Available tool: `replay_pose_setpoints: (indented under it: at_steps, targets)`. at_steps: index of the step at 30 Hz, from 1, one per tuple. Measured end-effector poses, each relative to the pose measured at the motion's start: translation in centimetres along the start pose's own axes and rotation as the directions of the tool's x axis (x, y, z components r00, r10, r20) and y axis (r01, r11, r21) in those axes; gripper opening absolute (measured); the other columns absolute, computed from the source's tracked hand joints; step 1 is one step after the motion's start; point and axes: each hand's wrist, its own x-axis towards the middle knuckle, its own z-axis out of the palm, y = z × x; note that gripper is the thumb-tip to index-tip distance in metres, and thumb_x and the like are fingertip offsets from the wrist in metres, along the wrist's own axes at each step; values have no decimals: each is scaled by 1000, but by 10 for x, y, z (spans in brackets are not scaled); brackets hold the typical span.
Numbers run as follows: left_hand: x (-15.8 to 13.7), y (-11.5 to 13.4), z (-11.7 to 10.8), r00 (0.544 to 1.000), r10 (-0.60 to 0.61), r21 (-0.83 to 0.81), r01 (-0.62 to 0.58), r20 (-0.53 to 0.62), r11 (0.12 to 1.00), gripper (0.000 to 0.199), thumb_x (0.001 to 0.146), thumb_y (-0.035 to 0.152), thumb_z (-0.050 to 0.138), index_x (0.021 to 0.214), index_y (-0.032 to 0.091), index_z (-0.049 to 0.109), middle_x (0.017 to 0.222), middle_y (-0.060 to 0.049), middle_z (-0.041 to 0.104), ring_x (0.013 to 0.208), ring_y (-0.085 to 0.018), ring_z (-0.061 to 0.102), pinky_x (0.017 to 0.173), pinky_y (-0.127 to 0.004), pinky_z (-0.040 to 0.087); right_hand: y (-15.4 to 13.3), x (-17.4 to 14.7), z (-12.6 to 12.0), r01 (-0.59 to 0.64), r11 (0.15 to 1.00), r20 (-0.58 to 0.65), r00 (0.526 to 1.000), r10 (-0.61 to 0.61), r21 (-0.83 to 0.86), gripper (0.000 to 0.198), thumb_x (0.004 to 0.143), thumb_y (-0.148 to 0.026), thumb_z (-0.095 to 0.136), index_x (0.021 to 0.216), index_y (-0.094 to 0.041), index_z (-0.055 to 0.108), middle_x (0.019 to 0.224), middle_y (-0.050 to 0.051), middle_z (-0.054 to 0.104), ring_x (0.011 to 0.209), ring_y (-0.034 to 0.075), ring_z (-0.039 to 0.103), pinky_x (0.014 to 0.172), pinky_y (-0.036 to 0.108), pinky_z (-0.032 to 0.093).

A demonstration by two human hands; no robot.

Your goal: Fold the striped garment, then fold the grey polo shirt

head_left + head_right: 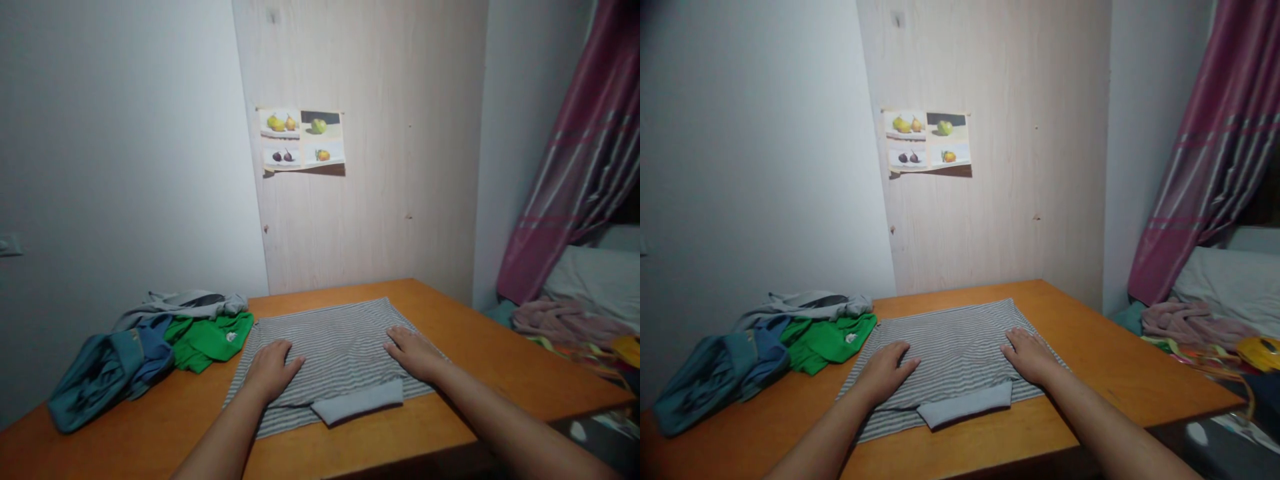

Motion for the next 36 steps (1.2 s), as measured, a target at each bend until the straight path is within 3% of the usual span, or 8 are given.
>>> replay_pose_setpoints:
  at_steps: [9,13,17,20,24,28,31,36]
  targets:
    - [8,-20,0,956,-213,144,186,200,972,83,92,71,33,151,14,43,160,-21,35,148,-38,31,117,-59,25,19,6,-6,8,1000,97,995,-9,8,74,96,-64,31,154,-19,42,162,12,31,151,33,25,121,57,20]
    - [20,-33,-15,965,-192,205,154,181,967,66,93,65,35,130,17,63,144,-20,56,135,-40,49,109,-61,34,36,19,-21,-45,999,94,995,46,-17,69,96,-61,35,149,-18,49,159,15,38,149,37,28,117,63,24]
    - [40,-41,-17,986,-137,233,113,90,966,51,97,51,34,106,15,70,122,-20,69,115,-35,63,99,-52,45,37,48,-28,-10,999,-17,1000,11,35,59,98,-52,39,141,-15,57,152,16,48,146,35,36,118,53,29]
    - [56,-45,-5,996,-76,218,62,55,974,48,97,46,36,119,15,66,138,-20,61,129,-33,55,107,-51,39,29,70,-20,35,996,-70,997,-29,82,61,99,-48,38,146,-11,51,156,17,42,147,31,33,120,44,28]
    - [67,-57,7,985,-119,155,98,128,983,56,97,53,36,138,19,56,153,-17,48,142,-33,43,112,-57,31,31,85,-7,34,999,19,999,-35,35,64,99,-54,37,148,-14,49,158,16,39,147,32,33,119,50,28]
    - [74,-78,-2,984,-128,237,97,121,967,46,97,49,39,118,20,67,132,-17,66,125,-34,58,104,-55,40,44,95,-14,-94,994,-7,996,94,-52,51,95,-53,44,130,-23,66,141,15,60,130,37,54,109,61,34]
    - [85,-92,-11,987,-145,324,116,64,939,38,96,40,41,104,17,70,111,-18,72,109,-32,66,94,-45,47,42,110,-27,-153,985,-74,986,147,-83,39,94,-44,48,112,-21,74,117,16,73,111,35,66,98,51,45]
    - [109,-96,-6,988,-155,295,148,3,944,40,96,28,41,130,14,58,130,-17,65,118,-29,63,94,-38,49,13,146,-32,-70,998,-112,991,70,1,40,93,-35,49,124,-19,70,124,14,71,119,28,63,98,36,46]
